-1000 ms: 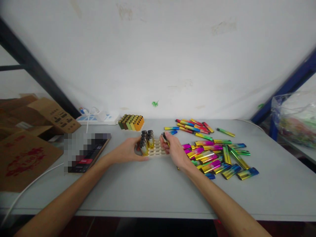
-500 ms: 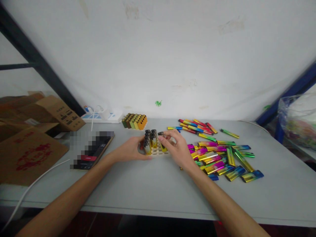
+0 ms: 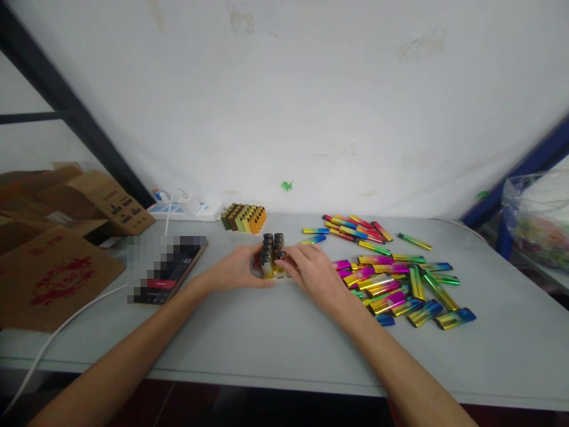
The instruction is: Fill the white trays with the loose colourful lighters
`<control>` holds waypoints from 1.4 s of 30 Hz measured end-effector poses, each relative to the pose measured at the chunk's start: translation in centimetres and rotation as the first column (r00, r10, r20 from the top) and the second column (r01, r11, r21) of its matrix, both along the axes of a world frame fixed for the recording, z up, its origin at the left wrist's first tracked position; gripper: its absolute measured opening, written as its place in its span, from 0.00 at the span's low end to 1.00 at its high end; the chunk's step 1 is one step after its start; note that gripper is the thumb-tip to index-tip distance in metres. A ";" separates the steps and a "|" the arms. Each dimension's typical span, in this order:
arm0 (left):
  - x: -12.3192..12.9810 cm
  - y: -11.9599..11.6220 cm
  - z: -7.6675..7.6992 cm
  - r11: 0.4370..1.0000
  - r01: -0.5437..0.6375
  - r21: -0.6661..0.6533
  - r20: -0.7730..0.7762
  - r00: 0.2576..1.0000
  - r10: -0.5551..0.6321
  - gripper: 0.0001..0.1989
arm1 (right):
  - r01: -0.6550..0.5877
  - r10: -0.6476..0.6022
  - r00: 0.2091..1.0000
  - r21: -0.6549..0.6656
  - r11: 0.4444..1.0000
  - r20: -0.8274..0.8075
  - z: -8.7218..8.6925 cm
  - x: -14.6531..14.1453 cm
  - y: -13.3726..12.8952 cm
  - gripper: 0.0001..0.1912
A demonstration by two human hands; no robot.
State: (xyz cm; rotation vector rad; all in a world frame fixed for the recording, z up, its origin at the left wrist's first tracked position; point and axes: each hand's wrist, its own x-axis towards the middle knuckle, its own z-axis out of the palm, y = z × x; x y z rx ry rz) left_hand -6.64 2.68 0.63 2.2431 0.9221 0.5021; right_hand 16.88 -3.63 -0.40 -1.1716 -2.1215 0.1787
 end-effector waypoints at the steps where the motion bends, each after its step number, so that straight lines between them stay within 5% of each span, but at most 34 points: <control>1: 0.0 0.0 0.0 1.000 0.000 -0.001 -0.003 1.000 0.000 0.28 | 0.011 -0.013 0.998 0.024 1.000 0.063 0.0 -0.1 0.1 0.16; 7: 0.0 0.0 0.2 1.000 -0.001 0.025 -0.023 1.000 0.002 0.26 | 0.134 -0.163 0.937 0.112 0.985 0.308 0.6 -0.9 -0.1 0.15; 12: -0.1 0.1 0.1 1.000 -0.015 0.010 -0.038 0.999 0.015 0.28 | 0.097 -0.106 0.948 0.046 0.994 0.299 1.0 0.4 -0.7 0.15; 18: -0.2 0.3 0.1 0.999 -0.036 0.017 -0.080 0.996 0.037 0.27 | 0.155 -0.149 0.984 -0.049 0.987 0.102 2.2 8.6 -3.2 0.14; 22: -0.1 0.4 0.1 0.999 -0.035 0.018 -0.063 0.997 0.036 0.27 | 0.284 -0.248 0.945 -0.159 0.946 0.212 2.0 15.9 -5.1 0.20; 26: -0.1 0.4 0.0 0.999 -0.042 0.019 -0.058 0.997 0.043 0.27 | 0.299 -0.211 0.921 -0.247 0.922 0.327 1.7 19.8 -5.7 0.23; 36: -0.1 0.4 0.2 0.998 -0.047 0.053 -0.078 0.996 0.051 0.28 | 0.109 0.046 0.929 -0.390 0.915 0.368 3.0 19.4 -2.9 0.13; 42: -0.2 0.6 0.0 0.998 -0.042 0.044 -0.073 0.996 0.045 0.27 | 0.105 0.106 0.883 -0.412 0.905 0.457 3.1 19.0 -2.0 0.10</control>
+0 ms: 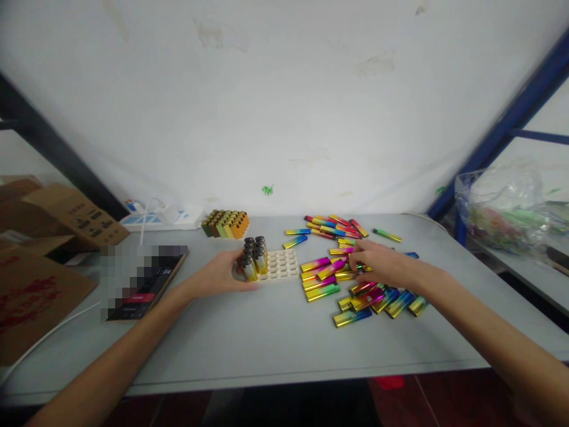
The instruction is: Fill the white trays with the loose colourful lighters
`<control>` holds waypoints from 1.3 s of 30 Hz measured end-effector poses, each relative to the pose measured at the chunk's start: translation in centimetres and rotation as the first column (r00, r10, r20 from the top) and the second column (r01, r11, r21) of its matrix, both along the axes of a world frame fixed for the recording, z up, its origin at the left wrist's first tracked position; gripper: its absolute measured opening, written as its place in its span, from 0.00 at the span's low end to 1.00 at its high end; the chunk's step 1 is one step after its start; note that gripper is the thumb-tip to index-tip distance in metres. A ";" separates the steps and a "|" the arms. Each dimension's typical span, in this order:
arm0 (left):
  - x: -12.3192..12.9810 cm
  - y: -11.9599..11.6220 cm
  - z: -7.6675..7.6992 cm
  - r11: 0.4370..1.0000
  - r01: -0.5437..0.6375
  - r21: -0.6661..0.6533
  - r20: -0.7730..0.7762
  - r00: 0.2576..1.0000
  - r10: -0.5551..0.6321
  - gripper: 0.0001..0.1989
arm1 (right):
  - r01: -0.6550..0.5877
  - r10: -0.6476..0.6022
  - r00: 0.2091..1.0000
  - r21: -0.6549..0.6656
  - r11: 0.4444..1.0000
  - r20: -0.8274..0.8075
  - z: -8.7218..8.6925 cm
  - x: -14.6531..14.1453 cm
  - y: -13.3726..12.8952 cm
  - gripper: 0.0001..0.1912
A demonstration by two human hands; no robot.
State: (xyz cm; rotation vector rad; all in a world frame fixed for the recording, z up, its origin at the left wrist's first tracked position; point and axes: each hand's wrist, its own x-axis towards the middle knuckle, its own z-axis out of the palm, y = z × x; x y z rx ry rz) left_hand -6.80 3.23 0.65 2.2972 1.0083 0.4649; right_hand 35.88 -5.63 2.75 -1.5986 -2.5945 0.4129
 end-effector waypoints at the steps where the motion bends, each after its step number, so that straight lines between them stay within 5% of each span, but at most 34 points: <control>1: 0.0 0.0 0.0 1.000 0.001 -0.001 0.001 1.000 -0.001 0.27 | -0.007 0.007 1.000 0.001 1.000 0.010 0.0 -0.1 0.0 0.10; 8: 0.0 -0.1 0.0 1.000 0.005 -0.001 -0.012 1.000 -0.005 0.27 | 0.015 -0.015 1.000 -0.016 1.000 0.000 1.3 -0.3 -0.4 0.10; 13: 0.0 -0.1 0.0 1.000 0.008 -0.012 0.012 1.000 -0.008 0.27 | 0.107 -0.112 0.948 -0.035 0.994 -0.298 2.7 -0.7 -0.8 0.20; 16: 0.1 -0.2 0.1 1.000 0.001 -0.024 0.011 1.000 -0.001 0.28 | 0.148 -0.204 0.782 -0.142 0.979 -0.588 2.7 -2.6 -0.9 0.22; 19: 0.1 -0.2 0.1 0.999 0.000 -0.036 0.000 1.000 0.000 0.28 | 0.137 -0.289 0.523 -0.255 0.957 -0.802 2.2 -5.9 -0.5 0.19; 22: 0.0 -0.2 -0.1 0.999 -0.004 -0.034 0.000 1.000 0.004 0.29 | 0.045 -0.296 0.240 -0.294 0.955 -0.924 1.6 -9.7 0.6 0.18; 25: 0.0 -0.2 -0.2 0.999 0.015 -0.052 0.019 1.000 -0.014 0.30 | -0.063 -0.301 0.097 -0.307 0.949 -0.949 1.6 -13.1 1.9 0.17; 31: 0.1 -0.3 -0.1 0.996 0.041 -0.078 0.048 0.998 -0.037 0.31 | -0.159 -0.242 0.139 -0.263 0.952 -0.960 1.5 -17.7 3.2 0.17; 34: 0.0 -0.4 -0.2 0.997 0.042 -0.066 0.048 0.998 -0.039 0.30 | -0.091 -0.301 0.118 -0.312 0.946 -0.946 0.6 -18.9 3.1 0.23; 39: -0.1 -0.3 -0.3 0.998 0.025 -0.057 0.027 0.999 -0.024 0.29 | 0.171 -0.342 0.224 -0.309 0.936 -0.913 -0.9 -19.0 2.8 0.31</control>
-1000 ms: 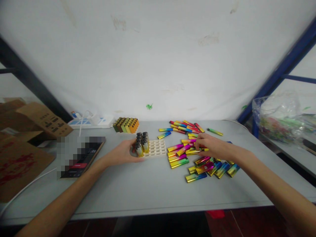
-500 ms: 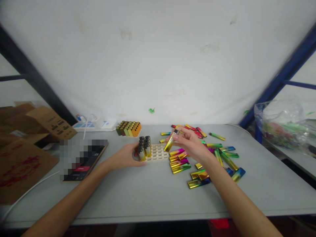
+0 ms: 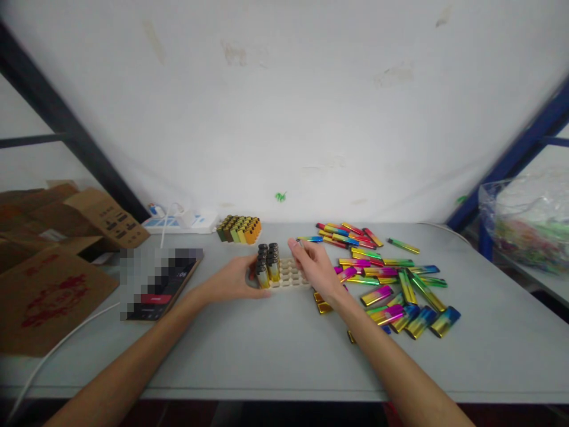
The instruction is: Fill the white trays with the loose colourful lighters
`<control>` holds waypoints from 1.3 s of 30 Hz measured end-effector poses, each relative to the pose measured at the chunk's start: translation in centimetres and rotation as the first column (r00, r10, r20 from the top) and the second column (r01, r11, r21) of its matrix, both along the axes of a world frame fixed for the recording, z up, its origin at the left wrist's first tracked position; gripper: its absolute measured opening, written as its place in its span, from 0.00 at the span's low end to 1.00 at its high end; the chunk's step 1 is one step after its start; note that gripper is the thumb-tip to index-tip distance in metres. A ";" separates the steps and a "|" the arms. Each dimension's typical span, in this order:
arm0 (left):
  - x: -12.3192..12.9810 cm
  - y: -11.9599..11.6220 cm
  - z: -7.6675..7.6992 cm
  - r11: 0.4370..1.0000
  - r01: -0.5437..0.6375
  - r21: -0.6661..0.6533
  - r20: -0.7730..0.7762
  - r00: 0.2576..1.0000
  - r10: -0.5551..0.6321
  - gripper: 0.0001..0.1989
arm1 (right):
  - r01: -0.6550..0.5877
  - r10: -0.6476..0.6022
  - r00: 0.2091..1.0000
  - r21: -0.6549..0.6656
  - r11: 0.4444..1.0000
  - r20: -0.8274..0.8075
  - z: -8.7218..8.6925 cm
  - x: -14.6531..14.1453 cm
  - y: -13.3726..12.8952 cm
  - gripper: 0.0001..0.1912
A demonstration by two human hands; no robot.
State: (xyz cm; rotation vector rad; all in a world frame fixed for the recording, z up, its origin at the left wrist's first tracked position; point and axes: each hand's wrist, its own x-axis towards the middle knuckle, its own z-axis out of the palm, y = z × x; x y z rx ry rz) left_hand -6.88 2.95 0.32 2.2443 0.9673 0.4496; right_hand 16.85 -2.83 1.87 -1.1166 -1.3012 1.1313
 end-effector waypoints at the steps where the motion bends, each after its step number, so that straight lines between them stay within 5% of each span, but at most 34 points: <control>1: 0.0 0.0 0.0 1.000 -0.001 0.001 -0.001 1.000 0.001 0.29 | 0.051 -0.053 0.997 0.022 0.998 0.050 -0.3 0.1 0.1 0.32; 5: 0.1 0.0 0.1 1.000 -0.001 -0.004 0.000 1.000 0.001 0.28 | 0.174 -0.190 0.956 0.092 0.981 0.224 -1.6 0.2 0.5 0.28; 10: 0.2 -0.1 0.3 1.000 0.003 -0.004 0.002 1.000 -0.003 0.28 | 0.115 -0.144 0.947 0.114 0.987 0.288 -2.2 -0.4 0.4 0.24; 19: 0.0 0.0 0.2 1.000 0.002 0.002 0.013 1.000 -0.002 0.28 | 0.059 -0.079 0.983 0.121 0.991 0.166 -1.6 -0.5 -0.4 0.25; 27: 0.1 -0.1 0.3 1.000 -0.007 0.024 0.019 1.000 0.006 0.26 | 0.161 -0.207 0.925 0.164 0.973 0.318 -1.2 -0.3 -0.5 0.27; 39: 0.1 -0.2 0.3 1.000 -0.005 0.019 0.009 1.000 0.005 0.27 | 0.100 -0.141 0.957 0.167 0.981 0.254 -1.6 -0.2 -0.7 0.21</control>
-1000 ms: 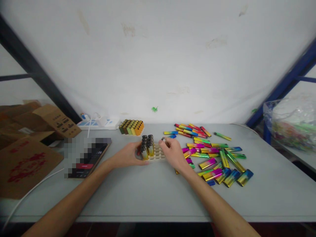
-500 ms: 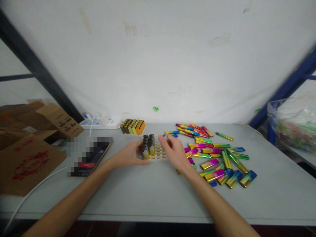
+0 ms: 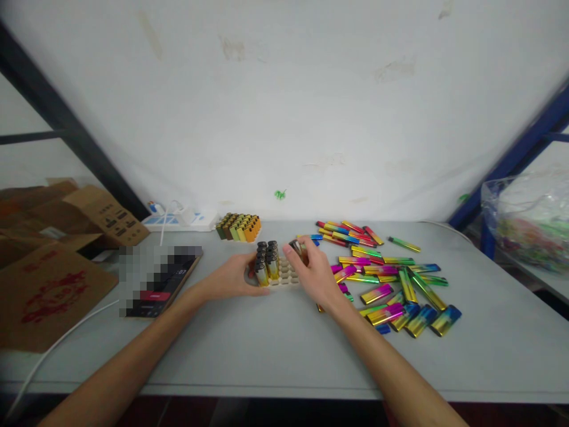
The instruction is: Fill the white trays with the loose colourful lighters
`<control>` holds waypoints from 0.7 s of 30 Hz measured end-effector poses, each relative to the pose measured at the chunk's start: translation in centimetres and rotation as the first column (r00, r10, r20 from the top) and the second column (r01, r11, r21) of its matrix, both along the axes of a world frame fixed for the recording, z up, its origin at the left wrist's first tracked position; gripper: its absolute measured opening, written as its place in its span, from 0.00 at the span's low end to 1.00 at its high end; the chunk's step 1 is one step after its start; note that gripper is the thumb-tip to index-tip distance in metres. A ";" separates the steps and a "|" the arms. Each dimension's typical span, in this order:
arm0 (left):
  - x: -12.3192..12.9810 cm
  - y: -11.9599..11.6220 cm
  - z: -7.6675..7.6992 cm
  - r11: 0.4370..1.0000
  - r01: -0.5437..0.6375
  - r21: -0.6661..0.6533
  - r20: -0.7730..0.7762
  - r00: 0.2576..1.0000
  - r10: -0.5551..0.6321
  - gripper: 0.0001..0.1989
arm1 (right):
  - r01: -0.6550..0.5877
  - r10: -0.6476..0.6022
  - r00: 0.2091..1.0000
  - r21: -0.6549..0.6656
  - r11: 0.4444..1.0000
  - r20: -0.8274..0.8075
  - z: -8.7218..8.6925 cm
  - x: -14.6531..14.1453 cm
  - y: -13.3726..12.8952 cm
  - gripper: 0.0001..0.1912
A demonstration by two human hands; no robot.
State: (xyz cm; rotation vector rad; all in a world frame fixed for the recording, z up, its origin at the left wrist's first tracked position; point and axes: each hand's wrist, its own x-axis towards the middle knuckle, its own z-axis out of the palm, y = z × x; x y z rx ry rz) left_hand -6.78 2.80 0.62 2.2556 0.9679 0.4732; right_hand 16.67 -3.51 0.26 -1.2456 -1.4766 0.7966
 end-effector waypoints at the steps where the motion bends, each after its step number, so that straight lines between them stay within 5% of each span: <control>1: 0.0 0.0 0.0 1.000 0.002 0.002 -0.001 1.000 -0.002 0.27 | -0.019 0.019 1.000 0.022 1.000 0.021 0.1 0.0 0.0 0.20; 7: 0.0 0.1 -0.2 1.000 0.001 0.004 -0.008 1.000 -0.001 0.28 | -0.026 -0.079 0.957 0.354 0.935 0.278 1.4 0.2 -0.6 0.16; 13: 0.0 0.1 -0.1 1.000 -0.001 0.004 -0.011 1.000 0.001 0.28 | -0.106 0.046 0.941 0.164 0.981 0.334 1.7 0.3 -1.0 0.19; 21: 0.0 -0.2 0.2 1.000 -0.007 -0.004 0.006 1.000 0.007 0.28 | -0.236 0.137 0.859 0.144 0.961 0.493 0.1 -0.1 -0.6 0.13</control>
